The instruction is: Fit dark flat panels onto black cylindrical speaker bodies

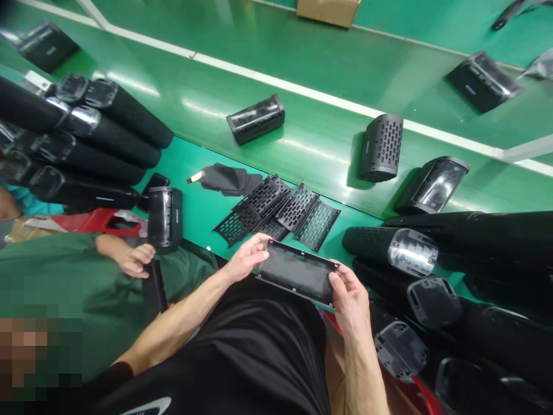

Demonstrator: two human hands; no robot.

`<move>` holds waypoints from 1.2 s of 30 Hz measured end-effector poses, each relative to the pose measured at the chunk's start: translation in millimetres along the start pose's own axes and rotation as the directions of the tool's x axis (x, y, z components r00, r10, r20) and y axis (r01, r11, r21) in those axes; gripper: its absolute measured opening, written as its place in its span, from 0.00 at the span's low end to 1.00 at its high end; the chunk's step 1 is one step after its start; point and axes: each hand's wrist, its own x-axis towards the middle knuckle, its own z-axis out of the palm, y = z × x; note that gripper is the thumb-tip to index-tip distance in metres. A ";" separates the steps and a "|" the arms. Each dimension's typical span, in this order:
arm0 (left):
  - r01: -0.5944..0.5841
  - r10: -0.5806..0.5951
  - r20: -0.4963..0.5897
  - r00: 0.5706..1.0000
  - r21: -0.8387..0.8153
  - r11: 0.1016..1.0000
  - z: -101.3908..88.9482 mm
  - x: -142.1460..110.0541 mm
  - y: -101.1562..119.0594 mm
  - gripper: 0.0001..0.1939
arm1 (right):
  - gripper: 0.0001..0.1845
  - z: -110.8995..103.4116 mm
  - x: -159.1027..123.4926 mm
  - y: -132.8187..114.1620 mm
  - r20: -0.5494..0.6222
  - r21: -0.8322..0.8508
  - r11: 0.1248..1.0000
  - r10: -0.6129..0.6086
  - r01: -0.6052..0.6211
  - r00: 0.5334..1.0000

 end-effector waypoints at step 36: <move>-0.106 0.106 -0.007 0.994 0.071 0.992 -6.6 18.7 -1.8 0.24 | 0.25 17.3 13.5 -14.9 -0.017 -0.003 1.000 0.021 -0.021 1.000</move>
